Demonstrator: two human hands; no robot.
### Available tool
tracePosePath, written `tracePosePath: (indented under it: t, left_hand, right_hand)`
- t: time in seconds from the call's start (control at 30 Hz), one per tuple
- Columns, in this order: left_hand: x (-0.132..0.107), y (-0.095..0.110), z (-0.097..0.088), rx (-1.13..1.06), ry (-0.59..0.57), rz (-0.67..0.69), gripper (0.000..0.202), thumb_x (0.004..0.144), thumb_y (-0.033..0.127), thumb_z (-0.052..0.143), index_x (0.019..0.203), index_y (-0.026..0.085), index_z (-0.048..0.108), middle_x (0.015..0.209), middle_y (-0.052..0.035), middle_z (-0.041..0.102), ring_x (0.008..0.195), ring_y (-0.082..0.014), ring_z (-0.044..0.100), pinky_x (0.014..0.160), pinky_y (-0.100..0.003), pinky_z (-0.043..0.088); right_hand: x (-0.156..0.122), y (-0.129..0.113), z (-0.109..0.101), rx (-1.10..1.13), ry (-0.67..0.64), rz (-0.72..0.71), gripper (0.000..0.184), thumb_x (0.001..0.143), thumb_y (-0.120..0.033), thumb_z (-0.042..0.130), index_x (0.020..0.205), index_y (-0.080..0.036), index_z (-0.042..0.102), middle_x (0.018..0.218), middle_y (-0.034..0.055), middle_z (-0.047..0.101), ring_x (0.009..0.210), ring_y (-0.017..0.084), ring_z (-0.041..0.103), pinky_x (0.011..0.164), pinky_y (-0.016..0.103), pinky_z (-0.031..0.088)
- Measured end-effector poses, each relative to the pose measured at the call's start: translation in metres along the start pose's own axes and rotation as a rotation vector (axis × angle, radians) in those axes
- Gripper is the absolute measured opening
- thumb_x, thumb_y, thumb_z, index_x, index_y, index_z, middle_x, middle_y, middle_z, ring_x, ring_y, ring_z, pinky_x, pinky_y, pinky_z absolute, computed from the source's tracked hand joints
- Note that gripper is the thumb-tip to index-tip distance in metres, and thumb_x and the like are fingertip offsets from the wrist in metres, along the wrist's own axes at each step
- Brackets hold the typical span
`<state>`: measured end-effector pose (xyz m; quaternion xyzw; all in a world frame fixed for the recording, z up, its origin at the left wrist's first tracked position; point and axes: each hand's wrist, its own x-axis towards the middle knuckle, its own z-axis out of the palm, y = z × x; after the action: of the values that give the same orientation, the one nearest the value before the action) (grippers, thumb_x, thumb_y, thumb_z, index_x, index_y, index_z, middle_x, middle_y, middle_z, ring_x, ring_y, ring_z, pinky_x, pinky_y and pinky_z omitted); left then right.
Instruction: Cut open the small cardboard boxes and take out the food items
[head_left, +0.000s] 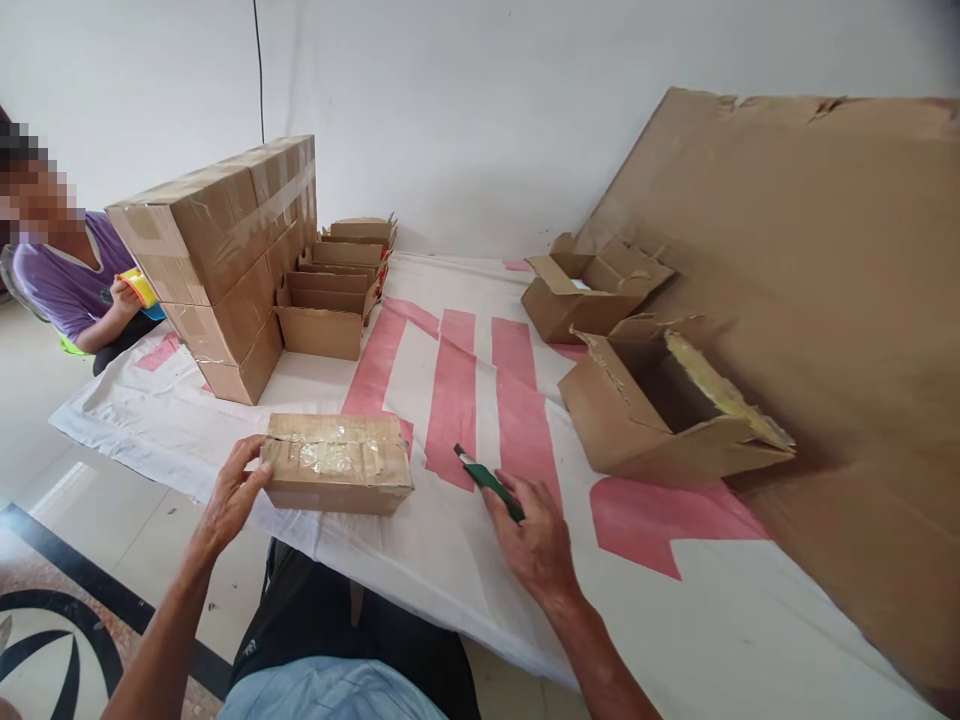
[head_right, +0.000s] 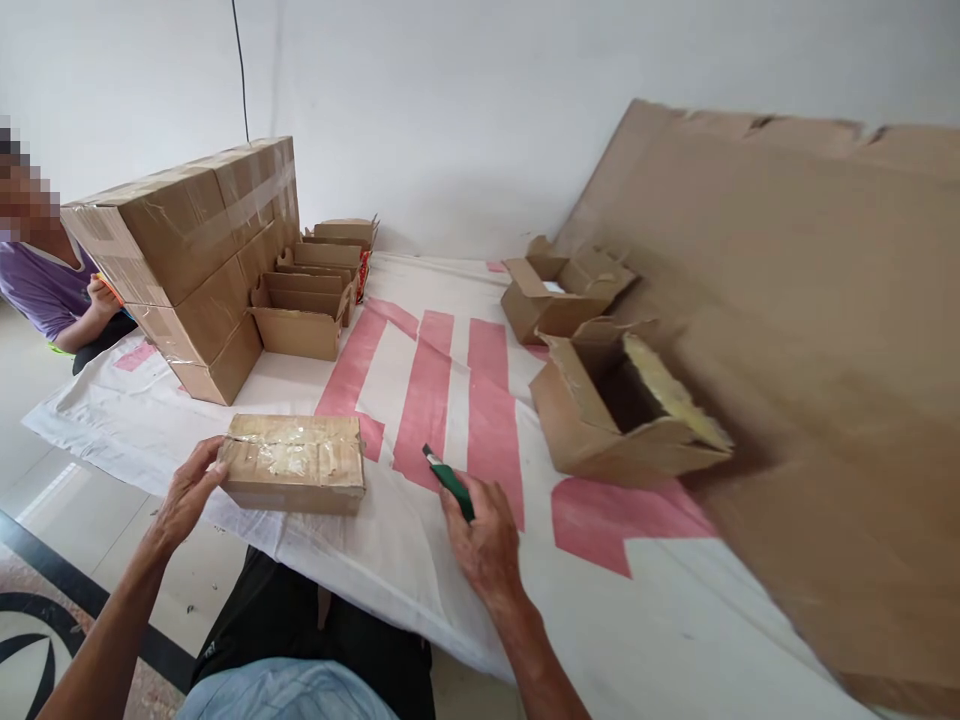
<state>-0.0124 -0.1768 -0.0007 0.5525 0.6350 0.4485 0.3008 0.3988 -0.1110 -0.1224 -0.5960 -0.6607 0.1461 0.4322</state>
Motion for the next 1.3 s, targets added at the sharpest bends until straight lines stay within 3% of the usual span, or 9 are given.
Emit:
tracePosePath:
  t: [0.13,0.23,0.37,0.53,0.73,0.97,1.1,1.2,1.3]
  left_hand:
    - [0.016,-0.005,-0.013,-0.176,-0.098,-0.044,0.040,0.090,0.053,0.069,0.111,0.021,0.081,0.161,-0.0122,0.056,0.155,-0.0381,0.045,0.120,-0.048,0.048]
    - [0.026,-0.005,-0.017,-0.200,-0.142,-0.007,0.033,0.088,0.049,0.076,0.105,0.022,0.083,0.163,-0.0121,0.055,0.155,-0.0378,0.045,0.125,-0.050,0.041]
    - [0.040,-0.008,-0.016,-0.203,-0.231,0.082,0.031,0.081,0.048,0.086,0.098,0.023,0.082,0.153,-0.0134,0.062,0.150,-0.0370,0.051,0.113,-0.046,0.052]
    - [0.057,-0.017,-0.016,-0.162,-0.354,0.137,0.027,0.080,0.042,0.087,0.093,0.019,0.080,0.147,-0.0143,0.064,0.132,-0.0312,0.064,0.084,-0.031,0.061]
    - [0.060,-0.013,-0.017,-0.074,-0.418,0.196,0.017,0.083,0.029,0.083,0.096,0.019,0.079,0.140,-0.0132,0.066,0.128,-0.0266,0.063,0.077,-0.024,0.058]
    - [0.054,-0.021,-0.008,-0.211,-0.374,0.200,0.019,0.084,0.028,0.082,0.101,0.021,0.079,0.139,-0.0116,0.064,0.129,-0.0264,0.063,0.083,-0.027,0.059]
    - [0.038,-0.030,0.014,-0.337,-0.230,0.161,0.018,0.084,0.024,0.078,0.101,0.021,0.078,0.144,-0.0122,0.060,0.140,-0.0307,0.056,0.084,-0.028,0.059]
    - [0.019,-0.031,0.036,-0.349,-0.084,0.107,0.016,0.086,0.019,0.071,0.101,0.022,0.076,0.149,-0.0109,0.056,0.141,-0.0303,0.054,0.086,-0.030,0.058]
    - [0.000,-0.023,0.051,-0.269,-0.034,0.064,0.024,0.085,0.013,0.066,0.104,0.025,0.076,0.149,-0.0094,0.056,0.139,-0.0285,0.055,0.099,-0.037,0.056]
  right_hand:
    - [0.005,-0.049,0.009,0.332,-0.203,0.074,0.043,0.104,-0.053,0.053,0.130,-0.023,0.068,0.132,0.0136,0.072,0.116,0.029,0.071,0.095,0.042,0.060]
    - [0.008,-0.062,0.013,0.303,-0.264,0.008,0.041,0.103,-0.052,0.053,0.129,-0.024,0.069,0.133,0.0146,0.072,0.117,0.030,0.071,0.098,0.045,0.060]
    - [0.009,-0.027,0.006,-0.013,-0.162,-0.108,0.044,0.099,-0.052,0.055,0.124,-0.018,0.070,0.121,0.0192,0.072,0.114,0.036,0.066,0.104,0.055,0.053]
    - [-0.006,0.038,-0.009,-0.328,-0.187,-0.060,0.055,0.094,-0.063,0.048,0.116,-0.017,0.070,0.104,0.0176,0.068,0.109,0.039,0.061,0.097,0.056,0.051]
    - [-0.026,0.051,-0.007,-0.420,-0.141,0.021,0.055,0.091,-0.059,0.049,0.118,-0.016,0.070,0.101,0.0182,0.064,0.103,0.041,0.058,0.085,0.053,0.049]
    - [-0.026,0.051,0.003,-0.428,-0.046,-0.060,0.046,0.092,-0.048,0.050,0.110,-0.012,0.073,0.091,0.0176,0.063,0.097,0.041,0.059,0.092,0.056,0.049]
    - [-0.030,0.056,0.004,-0.462,-0.034,-0.078,0.054,0.093,-0.048,0.049,0.114,-0.006,0.074,0.091,0.0215,0.064,0.098,0.043,0.059,0.093,0.059,0.050]
    - [-0.033,0.061,0.005,-0.440,-0.020,-0.082,0.052,0.093,-0.049,0.050,0.116,-0.010,0.074,0.089,0.0198,0.064,0.099,0.044,0.059,0.093,0.061,0.049]
    - [-0.034,0.066,0.007,-0.426,0.004,-0.090,0.050,0.093,-0.052,0.050,0.114,-0.014,0.075,0.086,0.0184,0.063,0.098,0.045,0.059,0.093,0.062,0.049]
